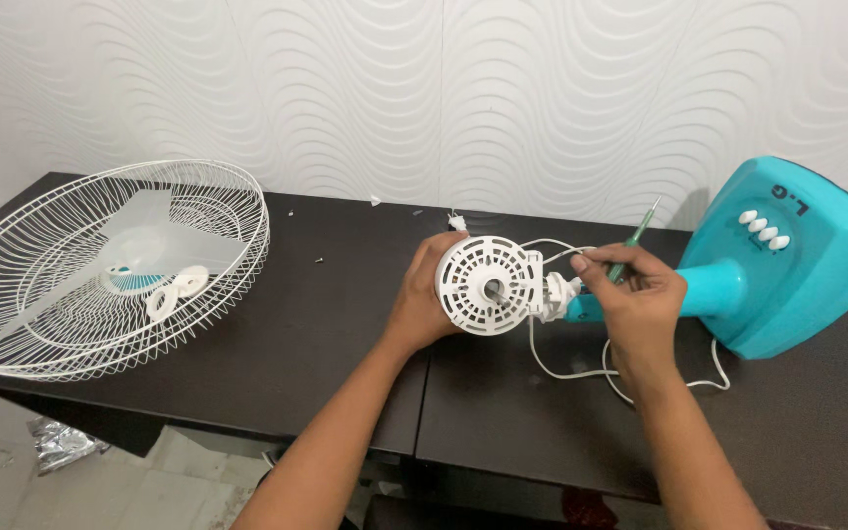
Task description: The person uses a screwdriver to loosen and remove screws from the rear motor housing of a table fan. They repeatedly adjust the fan's position and reposition the screwdriver while working on the same housing area.
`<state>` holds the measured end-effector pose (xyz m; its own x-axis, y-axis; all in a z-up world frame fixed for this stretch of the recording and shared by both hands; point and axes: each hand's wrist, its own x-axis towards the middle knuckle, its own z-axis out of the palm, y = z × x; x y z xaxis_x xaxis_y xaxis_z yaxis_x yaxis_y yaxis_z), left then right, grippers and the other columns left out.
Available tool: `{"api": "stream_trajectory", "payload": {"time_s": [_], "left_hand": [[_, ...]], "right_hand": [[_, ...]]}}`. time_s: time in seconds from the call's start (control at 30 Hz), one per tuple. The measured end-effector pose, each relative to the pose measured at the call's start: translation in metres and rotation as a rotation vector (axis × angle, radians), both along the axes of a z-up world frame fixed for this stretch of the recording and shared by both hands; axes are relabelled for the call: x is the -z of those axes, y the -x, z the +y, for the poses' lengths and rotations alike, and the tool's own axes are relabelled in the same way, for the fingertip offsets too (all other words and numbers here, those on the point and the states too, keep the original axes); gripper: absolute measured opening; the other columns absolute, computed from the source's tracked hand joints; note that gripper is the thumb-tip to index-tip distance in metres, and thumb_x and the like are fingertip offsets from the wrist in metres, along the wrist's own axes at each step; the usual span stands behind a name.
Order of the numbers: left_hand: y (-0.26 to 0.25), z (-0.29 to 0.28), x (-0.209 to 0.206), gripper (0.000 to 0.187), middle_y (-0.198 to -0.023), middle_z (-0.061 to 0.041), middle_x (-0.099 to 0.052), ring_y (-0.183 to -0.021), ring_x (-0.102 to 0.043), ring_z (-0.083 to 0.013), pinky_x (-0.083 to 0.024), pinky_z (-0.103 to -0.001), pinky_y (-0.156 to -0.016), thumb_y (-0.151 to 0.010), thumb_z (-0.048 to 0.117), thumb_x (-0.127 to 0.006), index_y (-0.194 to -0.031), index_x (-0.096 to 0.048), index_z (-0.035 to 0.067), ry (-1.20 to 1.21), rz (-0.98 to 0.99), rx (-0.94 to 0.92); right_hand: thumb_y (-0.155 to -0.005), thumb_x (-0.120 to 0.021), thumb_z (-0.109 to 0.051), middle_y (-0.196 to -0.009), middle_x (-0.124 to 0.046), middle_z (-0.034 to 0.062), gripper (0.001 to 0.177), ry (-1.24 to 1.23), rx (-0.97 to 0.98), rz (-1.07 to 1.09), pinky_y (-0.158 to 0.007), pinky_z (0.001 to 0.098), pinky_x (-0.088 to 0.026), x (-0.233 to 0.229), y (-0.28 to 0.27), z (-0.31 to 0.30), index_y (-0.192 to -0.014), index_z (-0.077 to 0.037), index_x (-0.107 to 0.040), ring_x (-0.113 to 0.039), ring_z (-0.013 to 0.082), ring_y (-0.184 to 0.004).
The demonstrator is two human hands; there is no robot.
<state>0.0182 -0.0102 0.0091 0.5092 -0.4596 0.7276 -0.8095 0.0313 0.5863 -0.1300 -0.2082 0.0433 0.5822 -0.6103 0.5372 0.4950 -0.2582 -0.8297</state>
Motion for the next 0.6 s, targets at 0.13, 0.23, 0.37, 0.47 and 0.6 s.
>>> {"api": "stream_trajectory", "payload": {"time_s": [0.13, 0.23, 0.37, 0.47, 0.6], "left_hand": [[0.001, 0.0, -0.001, 0.091, -0.136, -0.014, -0.059, -0.126, -0.063, -0.0341, -0.055, -0.042, -0.103, -0.061, 0.016, -0.096, -0.14, -0.051, 0.014, -0.016, -0.013, -0.024], [0.001, 0.001, -0.001, 0.091, -0.137, -0.014, -0.059, -0.125, -0.064, -0.0342, -0.056, -0.042, -0.102, -0.061, 0.016, -0.095, -0.14, -0.052, 0.014, -0.023, 0.015, -0.02], [0.002, 0.0, -0.001, 0.09, -0.137, -0.013, -0.059, -0.125, -0.064, -0.0347, -0.056, -0.042, -0.101, -0.061, 0.014, -0.094, -0.14, -0.052, 0.014, -0.046, 0.052, -0.02], [0.002, 0.0, 0.0, 0.083, -0.142, -0.014, -0.058, -0.129, -0.062, -0.0359, -0.055, -0.042, -0.105, -0.068, 0.012, -0.092, -0.14, -0.052, 0.013, -0.001, -0.029, 0.005], [0.002, 0.0, 0.0, 0.079, -0.141, -0.015, -0.057, -0.129, -0.062, -0.0358, -0.054, -0.043, -0.105, -0.072, 0.012, -0.09, -0.141, -0.051, 0.013, 0.022, -0.048, 0.018]], "right_hand": [[-0.086, -0.079, 0.007, -0.091, -0.067, -0.0013, 0.014, -0.033, 0.041, 0.026, -0.055, 0.017, -0.03, 0.018, 0.006, 0.001, -0.098, 0.002, -0.074, -0.042, -0.001, -0.065], [-0.091, -0.078, 0.004, -0.097, -0.07, -0.0023, 0.014, 0.073, 0.06, 0.013, -0.064, 0.0161, -0.041, 0.026, 0.009, 0.001, -0.104, 0.001, -0.074, -0.053, -0.003, -0.074], [-0.093, -0.081, 0.002, -0.083, -0.061, 0.0006, 0.02, 0.133, 0.19, 0.127, -0.054, 0.0175, -0.029, 0.028, 0.011, 0.005, -0.112, 0.0, -0.078, -0.039, 0.0006, -0.062], [-0.093, -0.078, 0.001, -0.093, -0.063, 0.0023, 0.022, 0.205, 0.178, 0.096, -0.058, 0.017, -0.037, 0.027, 0.012, 0.013, -0.115, 0.0, -0.077, -0.047, 0.0009, -0.069], [-0.094, -0.073, 0.002, -0.105, -0.069, 0.0048, 0.018, 0.214, 0.103, 0.038, -0.062, 0.0166, -0.046, 0.026, 0.012, 0.021, -0.111, 0.002, -0.075, -0.06, 0.0017, -0.078]]}}
